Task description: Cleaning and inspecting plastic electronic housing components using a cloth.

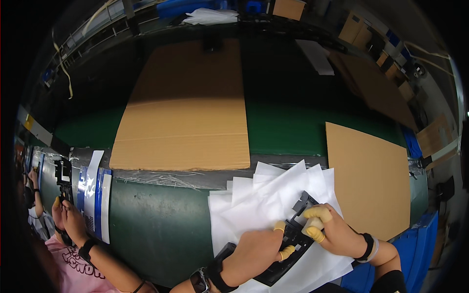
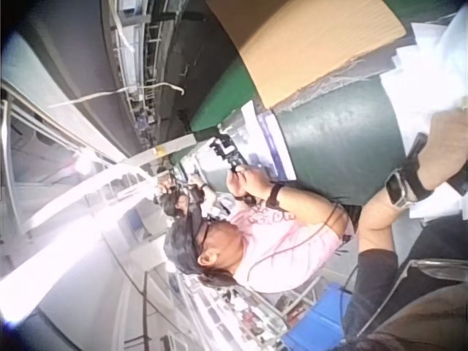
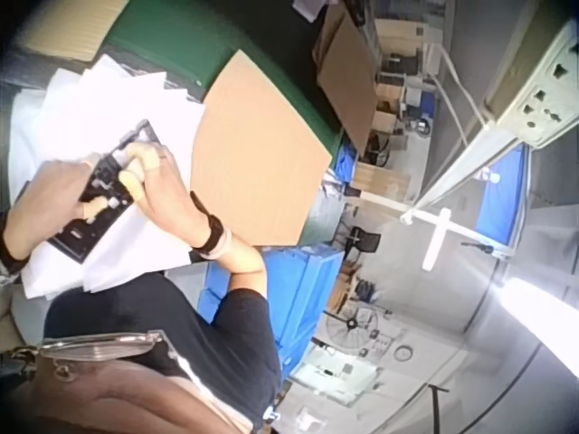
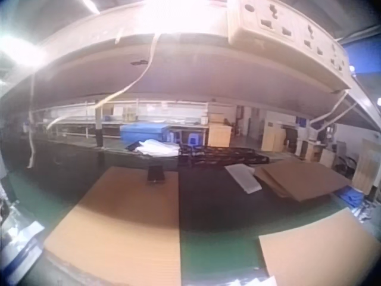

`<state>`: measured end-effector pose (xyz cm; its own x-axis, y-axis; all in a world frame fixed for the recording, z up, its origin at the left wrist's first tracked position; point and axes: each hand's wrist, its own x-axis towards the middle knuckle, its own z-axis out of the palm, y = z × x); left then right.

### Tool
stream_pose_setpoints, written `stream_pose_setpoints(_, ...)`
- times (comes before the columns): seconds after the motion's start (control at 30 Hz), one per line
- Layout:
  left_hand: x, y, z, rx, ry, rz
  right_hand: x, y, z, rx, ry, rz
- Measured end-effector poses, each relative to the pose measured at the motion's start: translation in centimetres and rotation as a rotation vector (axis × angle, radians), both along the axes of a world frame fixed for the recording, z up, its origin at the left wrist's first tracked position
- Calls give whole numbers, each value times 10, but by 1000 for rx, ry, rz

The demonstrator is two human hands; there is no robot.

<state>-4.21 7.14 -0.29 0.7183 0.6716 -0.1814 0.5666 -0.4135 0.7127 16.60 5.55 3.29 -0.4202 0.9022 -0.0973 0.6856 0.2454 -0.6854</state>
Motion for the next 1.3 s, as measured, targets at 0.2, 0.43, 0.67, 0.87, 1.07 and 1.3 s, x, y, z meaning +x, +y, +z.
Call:
stream_pose_setpoints(0.2,-2,-1,1,1,-53,35,2,-5,-13,299,-275,-32)
stream_pose_setpoints(0.43,-3,-2,2,27,-57,42,-15,9,-20,430,-252,-95)
stream_pose_setpoints(0.67,-1,0,2,-7,-40,51,1,1,-19,327,-258,-48)
stream_pose_setpoints(0.87,1,1,5,-43,-3,44,-8,17,-20,428,-214,30)
stream_pose_setpoints(1.07,-2,3,4,-15,9,34,4,-4,-11,449,-445,137)
stream_pose_setpoints(1.3,0,4,7,-31,77,-9,-9,16,-15,532,-287,66)
